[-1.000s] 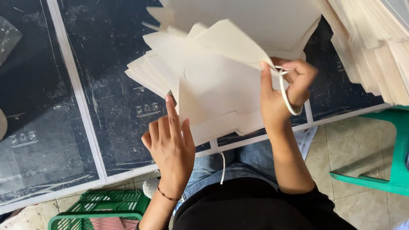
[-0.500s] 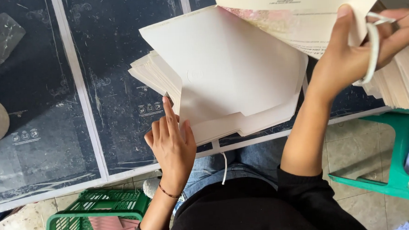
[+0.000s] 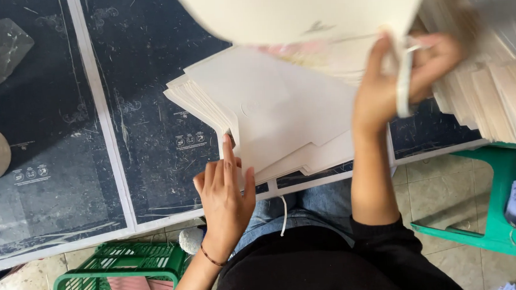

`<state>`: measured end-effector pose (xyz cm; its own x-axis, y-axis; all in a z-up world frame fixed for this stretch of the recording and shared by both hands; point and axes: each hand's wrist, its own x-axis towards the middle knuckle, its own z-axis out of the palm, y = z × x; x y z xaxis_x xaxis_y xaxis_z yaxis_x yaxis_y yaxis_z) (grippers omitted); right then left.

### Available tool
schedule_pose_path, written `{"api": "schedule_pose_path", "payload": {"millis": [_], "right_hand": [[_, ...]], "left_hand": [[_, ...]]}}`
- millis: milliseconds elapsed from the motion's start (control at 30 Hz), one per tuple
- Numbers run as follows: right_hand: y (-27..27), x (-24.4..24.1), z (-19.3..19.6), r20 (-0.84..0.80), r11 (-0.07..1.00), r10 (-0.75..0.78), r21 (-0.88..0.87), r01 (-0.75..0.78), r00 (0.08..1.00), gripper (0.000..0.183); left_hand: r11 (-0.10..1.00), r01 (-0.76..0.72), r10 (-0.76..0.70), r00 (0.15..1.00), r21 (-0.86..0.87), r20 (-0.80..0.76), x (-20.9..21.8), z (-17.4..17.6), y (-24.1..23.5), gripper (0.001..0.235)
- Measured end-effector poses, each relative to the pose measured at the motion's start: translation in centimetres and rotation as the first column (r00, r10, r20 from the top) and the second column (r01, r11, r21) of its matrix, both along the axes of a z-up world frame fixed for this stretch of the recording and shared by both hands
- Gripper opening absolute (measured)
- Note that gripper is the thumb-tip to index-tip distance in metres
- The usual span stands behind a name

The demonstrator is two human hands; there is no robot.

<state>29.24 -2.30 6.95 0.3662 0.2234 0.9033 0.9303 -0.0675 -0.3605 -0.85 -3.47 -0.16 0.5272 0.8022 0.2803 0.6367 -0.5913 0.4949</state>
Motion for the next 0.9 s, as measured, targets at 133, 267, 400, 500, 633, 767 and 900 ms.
{"api": "schedule_pose_path", "payload": {"millis": [133, 267, 400, 500, 633, 767, 900], "right_hand": [[-2.6, -4.8, -6.5, -0.204, 0.947, 0.129, -0.264, -0.181, 0.970, 0.021], [-4.0, -7.5, -7.7, -0.050, 0.800, 0.437, -0.434, -0.414, 0.898, 0.025], [-3.7, -7.2, -7.9, -0.046, 0.808, 0.342, -0.495, -0.319, 0.938, 0.035], [-3.0, -6.7, -7.3, 0.008, 0.850, 0.277, -0.469, -0.241, 0.961, 0.028], [-1.7, -6.1, -6.0, 0.108, 0.897, 0.200, -0.420, -0.138, 0.974, 0.025], [-1.2, -3.6, -4.4, 0.071, 0.950, 0.148, -0.288, -0.122, 0.986, 0.023], [-1.0, -2.3, -7.2, 0.279, 0.940, 0.107, -0.342, -0.006, 0.954, 0.023]], "left_hand": [[0.990, -0.092, 0.093, 0.996, 0.111, -0.007, -0.6, -0.4, -1.2, 0.079], [0.913, -0.026, -0.013, 0.996, 0.407, 0.092, -2.4, -0.5, -2.3, 0.068], [0.934, 0.045, -0.068, 0.996, 0.355, 0.052, -0.5, 1.3, -1.2, 0.054], [0.940, 0.056, -0.073, 0.997, 0.335, 0.038, 1.5, 2.0, -0.1, 0.062], [0.901, 0.039, -0.106, 0.985, 0.432, 0.133, 3.5, 2.3, 0.4, 0.073], [0.886, 0.083, -0.194, 0.960, 0.457, 0.200, 4.4, 1.2, 0.1, 0.066], [0.878, 0.217, -0.313, 0.935, 0.427, 0.168, 5.1, 0.7, 0.7, 0.048]]}}
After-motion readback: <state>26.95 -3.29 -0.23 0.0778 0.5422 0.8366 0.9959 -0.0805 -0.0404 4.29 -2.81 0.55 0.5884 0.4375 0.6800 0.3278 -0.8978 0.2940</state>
